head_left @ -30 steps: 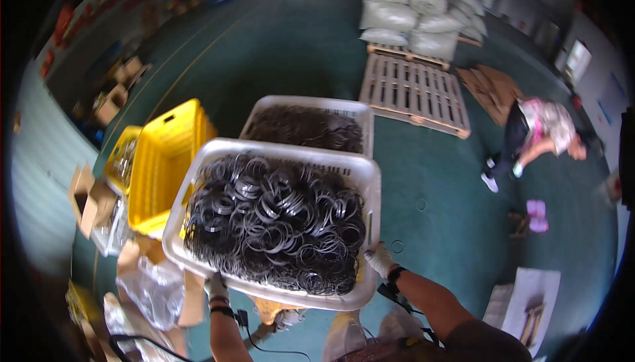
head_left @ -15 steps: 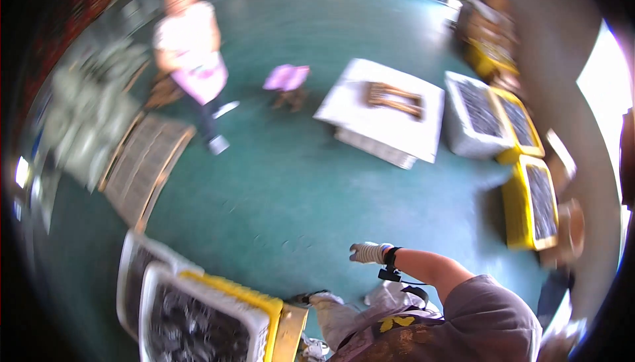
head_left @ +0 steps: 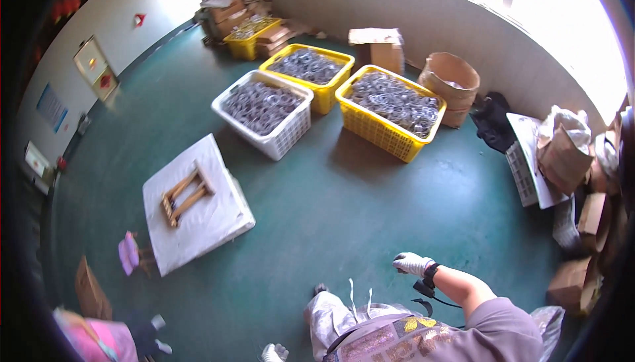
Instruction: Move baskets filled with metal ring components using a manual pallet jack through a warehouse and production facility.
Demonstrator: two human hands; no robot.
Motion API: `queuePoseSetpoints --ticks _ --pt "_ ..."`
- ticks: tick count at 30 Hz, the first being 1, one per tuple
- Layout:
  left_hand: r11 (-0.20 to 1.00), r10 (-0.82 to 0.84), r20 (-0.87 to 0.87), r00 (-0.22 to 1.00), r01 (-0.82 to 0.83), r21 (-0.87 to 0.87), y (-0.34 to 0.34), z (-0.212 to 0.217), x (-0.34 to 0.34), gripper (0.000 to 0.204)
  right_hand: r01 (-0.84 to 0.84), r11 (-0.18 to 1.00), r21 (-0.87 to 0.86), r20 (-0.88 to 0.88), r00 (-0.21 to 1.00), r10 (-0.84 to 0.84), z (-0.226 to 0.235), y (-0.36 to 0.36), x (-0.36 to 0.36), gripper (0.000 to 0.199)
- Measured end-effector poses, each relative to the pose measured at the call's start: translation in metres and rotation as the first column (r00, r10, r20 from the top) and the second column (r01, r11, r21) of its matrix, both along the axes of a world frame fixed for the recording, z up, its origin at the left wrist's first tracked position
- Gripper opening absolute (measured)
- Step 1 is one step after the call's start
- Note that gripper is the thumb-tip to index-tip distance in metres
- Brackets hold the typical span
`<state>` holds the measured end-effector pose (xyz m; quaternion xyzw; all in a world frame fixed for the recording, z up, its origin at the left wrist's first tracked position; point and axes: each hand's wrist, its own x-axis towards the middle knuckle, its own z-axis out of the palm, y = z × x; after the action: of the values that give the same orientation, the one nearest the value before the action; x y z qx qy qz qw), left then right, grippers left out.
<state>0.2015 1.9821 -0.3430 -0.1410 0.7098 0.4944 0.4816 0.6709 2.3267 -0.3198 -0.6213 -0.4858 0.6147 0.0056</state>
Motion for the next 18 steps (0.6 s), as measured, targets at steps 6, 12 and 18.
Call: queuePoseSetpoints --ticks 6,12,18 --pt "0.948 -0.312 -0.018 0.950 0.313 0.055 0.253 -0.007 -0.046 0.023 0.429 0.899 -0.089 -0.126 0.890 -0.437 -0.015 0.091 0.079 0.025" --pt "0.890 -0.455 -0.017 0.890 0.455 0.027 0.513 -0.021 -0.040 0.010 0.731 0.680 -0.059 -0.118 0.671 -0.732 0.011 0.140 0.166 0.024" --pt "0.664 -0.699 -0.251 0.669 0.738 0.117 0.748 0.060 0.085 0.037 0.770 0.638 -0.013 -0.051 0.637 -0.769 0.027 0.267 0.238 0.027"
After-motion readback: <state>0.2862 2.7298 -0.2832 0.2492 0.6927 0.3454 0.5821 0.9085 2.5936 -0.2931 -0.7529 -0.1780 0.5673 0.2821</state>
